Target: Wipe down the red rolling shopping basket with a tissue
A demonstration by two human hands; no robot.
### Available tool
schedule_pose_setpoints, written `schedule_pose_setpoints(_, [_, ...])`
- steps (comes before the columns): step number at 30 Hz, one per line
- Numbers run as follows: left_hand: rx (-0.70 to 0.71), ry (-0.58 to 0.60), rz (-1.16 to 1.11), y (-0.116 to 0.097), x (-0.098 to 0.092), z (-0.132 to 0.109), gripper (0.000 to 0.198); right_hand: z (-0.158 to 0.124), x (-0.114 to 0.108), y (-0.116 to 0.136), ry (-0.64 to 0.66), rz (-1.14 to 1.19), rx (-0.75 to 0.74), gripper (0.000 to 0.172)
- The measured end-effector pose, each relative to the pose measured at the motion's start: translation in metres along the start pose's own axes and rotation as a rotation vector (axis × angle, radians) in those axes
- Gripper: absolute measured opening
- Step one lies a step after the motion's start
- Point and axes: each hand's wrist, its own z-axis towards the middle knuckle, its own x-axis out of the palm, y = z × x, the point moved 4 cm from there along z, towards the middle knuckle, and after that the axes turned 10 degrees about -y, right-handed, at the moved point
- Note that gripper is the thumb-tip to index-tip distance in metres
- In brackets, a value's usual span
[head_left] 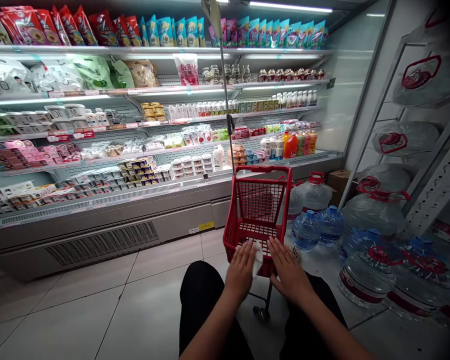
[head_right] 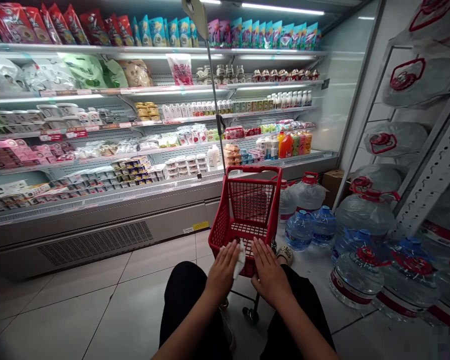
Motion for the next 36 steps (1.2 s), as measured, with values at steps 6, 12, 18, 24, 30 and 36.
schedule_pose_setpoints(6, [-0.183, 0.003, 0.079, 0.039, 0.007, 0.0, 0.083, -0.004, -0.003, 0.001, 0.042, 0.041, 0.012, 0.098])
schedule_pose_setpoints(12, [-0.038, -0.005, -0.02, -0.033, 0.03, 0.018, 0.071, -0.004, 0.007, 0.007, 0.019, 0.062, 0.059, 0.107])
schedule_pose_setpoints(18, [-0.049, 0.024, -0.017, 0.025, 0.007, 0.005, 0.078, -0.007, 0.003, -0.003, 0.059, 0.035, 0.046, 0.101])
schedule_pose_setpoints(24, [-0.252, -0.006, 0.036, 0.062, 0.013, 0.002, 0.068, -0.008, 0.006, 0.001, 0.024, 0.06, 0.047, 0.099])
schedule_pose_setpoints(30, [-0.132, -0.004, -0.067, -0.031, 0.032, 0.019, 0.064, -0.014, 0.005, -0.006, 0.023, 0.105, 0.08, 0.103])
schedule_pose_setpoints(36, [0.057, 0.031, -0.148, -0.03, 0.015, 0.02, 0.073, -0.023, -0.005, -0.025, 0.039, 0.058, 0.088, 0.101])
